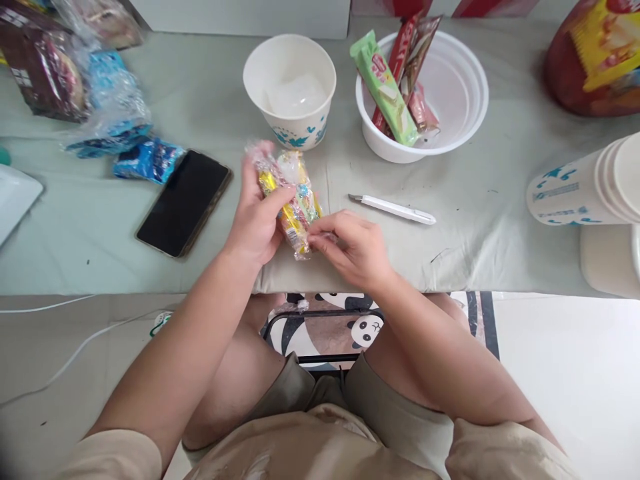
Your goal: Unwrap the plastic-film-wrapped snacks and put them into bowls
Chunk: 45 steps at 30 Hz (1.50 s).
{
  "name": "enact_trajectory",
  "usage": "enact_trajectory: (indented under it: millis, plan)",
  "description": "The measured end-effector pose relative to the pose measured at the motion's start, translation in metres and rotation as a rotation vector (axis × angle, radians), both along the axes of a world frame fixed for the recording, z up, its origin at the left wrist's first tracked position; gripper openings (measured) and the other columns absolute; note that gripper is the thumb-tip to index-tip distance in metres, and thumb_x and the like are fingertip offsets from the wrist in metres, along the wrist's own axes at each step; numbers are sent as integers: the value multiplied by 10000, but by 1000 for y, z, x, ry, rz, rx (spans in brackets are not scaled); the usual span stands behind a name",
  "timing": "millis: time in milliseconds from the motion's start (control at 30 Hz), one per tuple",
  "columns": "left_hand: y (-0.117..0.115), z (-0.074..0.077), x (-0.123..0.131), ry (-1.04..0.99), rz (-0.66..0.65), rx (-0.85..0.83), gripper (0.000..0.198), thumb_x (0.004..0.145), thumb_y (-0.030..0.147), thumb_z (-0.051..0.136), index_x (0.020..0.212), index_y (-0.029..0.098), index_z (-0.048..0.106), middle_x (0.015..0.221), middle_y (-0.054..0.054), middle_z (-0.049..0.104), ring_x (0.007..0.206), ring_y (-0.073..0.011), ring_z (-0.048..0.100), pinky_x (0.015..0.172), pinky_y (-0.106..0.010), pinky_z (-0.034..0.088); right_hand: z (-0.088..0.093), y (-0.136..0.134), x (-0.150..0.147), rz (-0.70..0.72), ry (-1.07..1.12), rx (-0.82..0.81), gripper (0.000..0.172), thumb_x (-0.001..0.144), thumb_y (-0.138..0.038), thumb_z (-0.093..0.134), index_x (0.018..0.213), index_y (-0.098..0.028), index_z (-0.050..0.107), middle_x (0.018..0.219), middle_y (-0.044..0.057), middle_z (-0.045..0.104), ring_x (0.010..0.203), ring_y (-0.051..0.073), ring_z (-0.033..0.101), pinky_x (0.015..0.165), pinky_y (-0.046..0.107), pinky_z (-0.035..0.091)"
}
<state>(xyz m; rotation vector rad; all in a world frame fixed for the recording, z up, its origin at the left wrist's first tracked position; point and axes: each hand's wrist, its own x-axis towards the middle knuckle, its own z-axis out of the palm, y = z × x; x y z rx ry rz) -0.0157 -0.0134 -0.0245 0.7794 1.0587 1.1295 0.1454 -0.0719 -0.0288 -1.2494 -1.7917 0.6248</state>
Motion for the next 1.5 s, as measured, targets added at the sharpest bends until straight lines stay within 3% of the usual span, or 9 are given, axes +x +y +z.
enact_trajectory:
  millis: [167, 300, 500, 700, 833, 1033, 1200, 1333, 1500]
  plan:
    - [2, 0, -10, 254, -79, 157, 167, 759, 153, 782, 886, 243, 720, 990, -28, 694, 1082, -246, 692, 1019, -351, 548, -2, -2, 1, -57, 20, -88, 51, 925, -291, 713, 884, -262, 723, 769, -10, 756, 554, 134, 575, 548, 291, 482]
    - [4, -3, -16, 487, -156, 370, 212, 778, 110, 767, 921, 263, 792, 1270, -72, 705, 1404, -273, 577, 1238, -370, 405, -7, -1, 0, -78, 27, -111, 11, 912, -262, 717, 908, -256, 709, 764, -15, 720, 562, 128, 542, 559, 286, 456]
    - [-1, 2, -19, 547, -330, 446, 140, 872, 256, 734, 1002, 273, 782, 1556, -89, 583, 1576, -318, 415, 1277, -461, 366, -11, 4, 1, -183, -8, -133, 188, 804, -262, 790, 876, -246, 616, 662, -48, 533, 583, 129, 455, 585, 281, 411]
    - [-6, 3, -23, 600, -479, 468, 614, 584, 226, 975, 1145, 264, 727, 1725, -114, 333, 1609, -421, 319, 1261, -500, 410, -7, 4, -1, -205, 17, -238, 235, 798, -245, 770, 840, -241, 539, 629, -62, 540, 549, 112, 440, 567, 266, 382]
    - [-9, -11, -23, 793, -433, 562, 493, 789, 181, 844, 1248, 287, 699, 1717, -90, 298, 1575, -373, 403, 1235, -490, 469, -3, 3, 3, -218, 19, -186, 71, 904, -298, 644, 905, -233, 615, 685, -32, 631, 569, 125, 508, 581, 273, 422]
    - [-10, -19, -20, 933, -393, 620, 407, 904, 160, 722, 1299, 257, 697, 1603, -120, 423, 1432, -302, 581, 1180, -446, 542, -9, 2, 48, -521, -364, 77, 202, 871, -334, 616, 1010, -213, 699, 1009, 115, 752, 955, 285, 684, 889, 457, 539]
    - [-10, -17, -17, 865, -350, 590, 411, 893, 123, 705, 1287, 238, 694, 1618, -132, 456, 1415, -290, 613, 1173, -430, 545, -19, 0, 74, -575, -610, -104, 254, 876, -356, 626, 1065, -222, 729, 1107, 159, 751, 1036, 361, 660, 959, 561, 503]
    - [-11, -17, -14, 853, -318, 588, 407, 868, 109, 718, 1253, 233, 673, 1627, -128, 491, 1450, -298, 594, 1165, -419, 552, -5, -3, 65, -584, -390, -236, 126, 872, -357, 631, 916, -241, 657, 902, 98, 732, 791, 261, 649, 784, 438, 522]
    - [-10, -17, -12, 863, -302, 616, 405, 848, 108, 741, 1222, 239, 654, 1603, -120, 544, 1500, -294, 552, 1177, -408, 541, 20, -10, 26, -309, 412, -619, 259, 898, -492, 632, 908, -259, 521, 581, -45, 597, 434, 132, 480, 475, 276, 383]
